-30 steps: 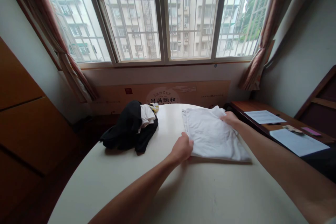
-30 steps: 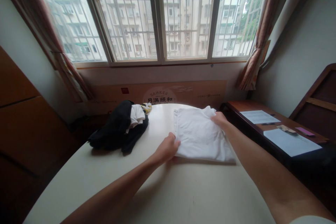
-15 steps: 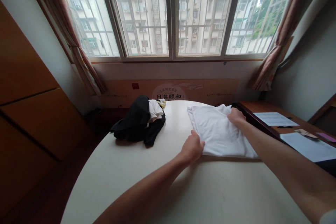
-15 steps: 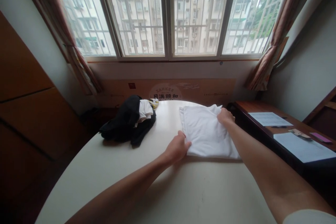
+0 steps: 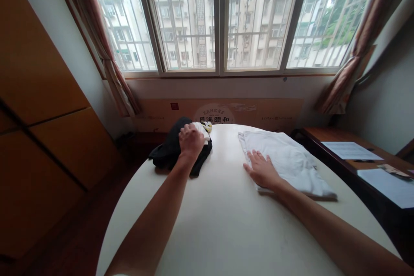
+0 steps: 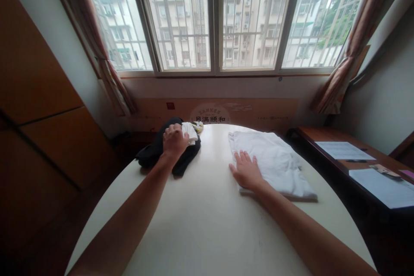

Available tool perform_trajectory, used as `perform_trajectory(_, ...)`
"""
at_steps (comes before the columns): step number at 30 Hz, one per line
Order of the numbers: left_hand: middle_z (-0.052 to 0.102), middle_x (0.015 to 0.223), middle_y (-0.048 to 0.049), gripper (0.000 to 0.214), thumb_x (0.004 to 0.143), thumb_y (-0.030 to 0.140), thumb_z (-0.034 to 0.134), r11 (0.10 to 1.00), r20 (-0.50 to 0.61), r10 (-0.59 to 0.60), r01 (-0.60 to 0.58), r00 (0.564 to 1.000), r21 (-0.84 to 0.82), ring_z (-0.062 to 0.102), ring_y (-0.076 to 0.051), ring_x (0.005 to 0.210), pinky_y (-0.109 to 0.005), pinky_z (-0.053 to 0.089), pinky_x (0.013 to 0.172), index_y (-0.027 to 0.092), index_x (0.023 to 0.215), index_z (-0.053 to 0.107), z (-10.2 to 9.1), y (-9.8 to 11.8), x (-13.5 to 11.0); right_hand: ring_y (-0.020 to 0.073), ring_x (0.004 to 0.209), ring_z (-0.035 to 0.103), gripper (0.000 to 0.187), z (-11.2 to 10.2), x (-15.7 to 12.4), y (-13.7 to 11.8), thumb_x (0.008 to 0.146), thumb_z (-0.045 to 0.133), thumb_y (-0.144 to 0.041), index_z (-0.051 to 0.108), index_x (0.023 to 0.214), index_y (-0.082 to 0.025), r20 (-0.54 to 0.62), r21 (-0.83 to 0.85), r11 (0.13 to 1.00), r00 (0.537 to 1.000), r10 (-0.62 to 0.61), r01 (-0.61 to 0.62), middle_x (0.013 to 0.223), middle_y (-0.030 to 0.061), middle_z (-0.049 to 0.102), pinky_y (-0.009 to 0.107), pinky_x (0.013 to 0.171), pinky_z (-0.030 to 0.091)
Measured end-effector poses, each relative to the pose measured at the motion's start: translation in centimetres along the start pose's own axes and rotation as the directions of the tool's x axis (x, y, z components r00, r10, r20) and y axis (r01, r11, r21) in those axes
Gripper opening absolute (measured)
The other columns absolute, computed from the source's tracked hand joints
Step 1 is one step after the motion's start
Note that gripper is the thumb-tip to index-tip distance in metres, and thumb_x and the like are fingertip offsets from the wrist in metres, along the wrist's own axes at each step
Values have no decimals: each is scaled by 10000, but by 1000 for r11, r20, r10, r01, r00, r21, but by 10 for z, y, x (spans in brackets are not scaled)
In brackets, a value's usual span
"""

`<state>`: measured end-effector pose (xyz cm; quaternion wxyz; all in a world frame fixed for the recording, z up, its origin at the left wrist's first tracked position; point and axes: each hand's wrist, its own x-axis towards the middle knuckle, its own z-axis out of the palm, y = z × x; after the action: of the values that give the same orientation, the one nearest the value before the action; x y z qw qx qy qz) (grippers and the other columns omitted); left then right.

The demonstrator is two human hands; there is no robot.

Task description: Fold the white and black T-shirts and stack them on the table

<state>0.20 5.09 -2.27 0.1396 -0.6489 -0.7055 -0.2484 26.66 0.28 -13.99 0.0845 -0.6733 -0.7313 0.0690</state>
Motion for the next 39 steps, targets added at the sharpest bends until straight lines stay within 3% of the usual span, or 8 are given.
perform_trajectory(4,607,1393,-277,552,959,412,608,989,87,-145,140,986,55,567,-396,1329,-441,441,1091,23,1348,558,21,-41,14,337,1641,181,697,3,-6,1,1099,314,-445,281,1689,-76,-27,-43,999,1000,-2,1,1761,186,237,625,1294,121)
perform_trajectory(9,566,1485,-302,713,941,520,623,991,147,-129,131,981,-3,543,-410,1397,-441,449,1114,11,1427,512,38,-50,12,339,1618,255,652,-1,-9,-2,1087,364,-400,374,1654,-80,-71,-30,1000,997,-9,7,1730,194,324,607,1290,159)
perform_trajectory(15,715,1284,-279,408,986,210,485,967,215,-214,238,953,-90,698,-374,1229,-401,524,972,49,1349,579,27,-60,19,336,1604,291,617,-1,-11,-1,1088,378,-375,419,1630,-82,-91,-26,1000,996,-21,18,1707,192,377,579,1287,186)
perform_trajectory(22,741,1224,-284,380,997,143,477,897,106,-323,340,940,-281,722,-374,1192,-415,539,977,60,1334,629,3,-81,32,345,1593,314,598,4,-8,2,1077,403,-356,450,1608,-84,-109,-5,999,993,-35,35,1693,207,395,599,1278,189)
perform_trajectory(28,756,1167,-205,294,947,139,525,878,-165,-276,178,947,-444,712,-354,1170,-435,521,1039,137,1196,681,-37,-65,42,353,1583,328,600,0,-9,1,1057,463,-358,470,1590,-83,-125,17,999,991,-48,51,1676,225,417,593,1275,202)
perform_trajectory(32,743,1066,-122,248,891,152,532,817,-349,-147,-86,925,-571,706,-306,1086,-402,521,1023,173,1093,674,-77,-50,43,368,1577,330,601,0,-7,3,1050,474,-356,480,1579,-72,-132,30,998,990,-49,53,1667,236,425,613,1268,202)
perform_trajectory(36,701,915,-29,180,869,235,587,635,-399,-24,-294,917,-715,685,-243,926,-341,554,897,197,1021,676,-116,-29,27,366,1574,335,590,4,-5,5,1047,489,-360,494,1570,-87,-138,45,997,989,-55,61,1662,235,433,613,1265,200)
perform_trajectory(39,672,838,-1,204,841,299,629,362,-306,47,-302,951,-882,680,-216,842,-309,561,784,195,1008,686,-134,-6,6,370,1542,380,583,4,-5,6,1029,542,-371,522,1548,-108,-168,71,994,984,-65,78,1631,234,478,615,1257,213)
